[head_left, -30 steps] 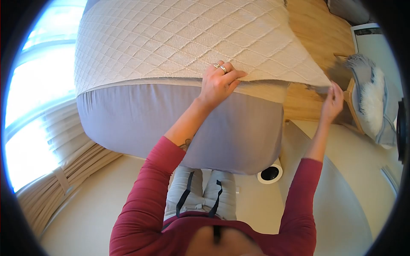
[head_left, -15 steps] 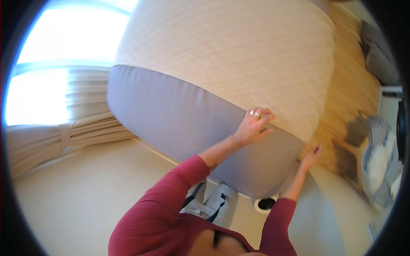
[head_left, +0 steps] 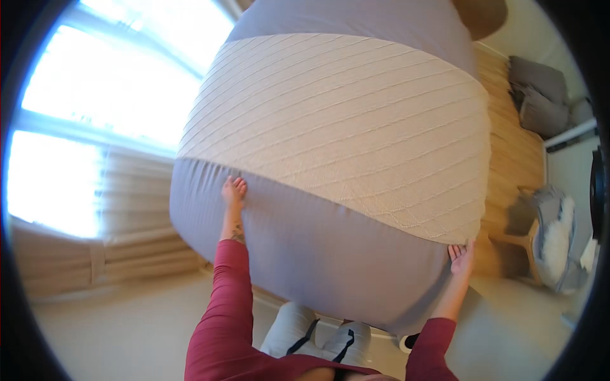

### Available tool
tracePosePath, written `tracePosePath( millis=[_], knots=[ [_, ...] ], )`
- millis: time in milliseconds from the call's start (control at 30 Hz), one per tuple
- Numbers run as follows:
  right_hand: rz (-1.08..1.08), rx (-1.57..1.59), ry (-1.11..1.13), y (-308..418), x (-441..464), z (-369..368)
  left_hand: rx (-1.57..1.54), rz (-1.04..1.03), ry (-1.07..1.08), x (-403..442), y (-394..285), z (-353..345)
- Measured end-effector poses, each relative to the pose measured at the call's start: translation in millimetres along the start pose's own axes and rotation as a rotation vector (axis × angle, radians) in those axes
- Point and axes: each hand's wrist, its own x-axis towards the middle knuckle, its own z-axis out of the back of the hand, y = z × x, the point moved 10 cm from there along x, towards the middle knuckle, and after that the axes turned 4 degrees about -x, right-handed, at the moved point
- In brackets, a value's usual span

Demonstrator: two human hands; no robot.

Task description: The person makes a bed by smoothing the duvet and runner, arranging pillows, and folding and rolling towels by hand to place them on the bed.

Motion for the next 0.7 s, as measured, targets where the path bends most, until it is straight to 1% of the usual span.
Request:
tracePosePath(
  millis=[33, 67, 100, 133, 167, 200, 233, 267, 333, 400, 433, 467, 533, 567, 600, 633, 667, 700],
  knots=[
    [-0.001, 0.069, -0.001, 5.5, 3.1, -9.0, -0.021, 0.062, -0.095, 4.2, -9.6, -10.0],
    [-0.002, 0.134, 0.001, 8.9, 6.6, -13.1, -0.016, 0.092, -0.058, 11.9, -17.6, -29.0],
    [0.06, 0.201, 0.001, 7.1, 24.7, -11.7, -0.041, 0.126, -0.002, 21.6, -30.4, -41.1],
    [0.115, 0.264, 0.003, 9.1, 46.0, -5.0, -0.061, 0.157, 0.047, 31.8, -32.6, -50.5],
    [0.135, 0.27, 0.011, 22.0, 44.6, -9.3, -0.054, 0.18, 0.064, 51.9, -23.3, -48.7],
    [0.153, 0.277, 0.019, 36.2, 41.1, -16.9, -0.023, 0.114, 0.044, 79.1, -18.9, -40.0],
    [0.269, 0.233, -0.053, 57.2, 44.3, -2.7, 0.013, 0.044, 0.03, 97.2, -17.5, -39.2],
    [0.382, 0.188, -0.127, 76.6, 46.6, 11.3, -0.158, -0.04, 0.099, 96.5, -17.2, -43.0],
    [0.437, 0.156, -0.265, 108.5, 21.0, 13.8, -0.158, 0.054, 0.073, 60.0, -14.2, -36.4],
    [0.435, 0.14, -0.176, 114.2, -14.1, -19.6, -0.2, 0.119, 0.019, 48.2, 9.1, -10.5],
    [0.343, 0.025, -0.071, 95.3, 65.9, 17.9, -0.243, 0.19, 0.131, 61.5, 27.3, -1.8],
    [0.326, 0.102, -0.043, 76.9, 79.6, 34.4, -0.288, 0.272, 0.245, 81.8, 39.9, -0.3],
    [0.292, 0.277, 0.016, 37.0, 100.0, 49.7, -0.2, 0.364, 0.341, 91.4, 38.1, -7.1],
    [0.272, 0.352, 0.067, 20.0, 118.5, 61.6, -0.144, 0.388, 0.303, 80.0, 38.0, -10.7],
    [0.223, 0.343, -0.111, 19.7, 92.5, 58.1, -0.1, 0.404, 0.26, 71.5, 31.2, -17.5],
    [0.164, 0.334, -0.293, 18.7, 59.7, 52.6, -0.074, 0.43, 0.287, 62.0, 31.7, -22.6],
    [0.101, 0.326, -0.467, 17.2, 23.2, 45.3, 0.017, 0.422, 0.288, 54.8, 31.1, -23.1],
    [0.072, 0.399, -0.473, 17.1, 24.7, 40.9, 0.104, 0.402, 0.282, 48.8, 28.3, -28.0]
  ],
)
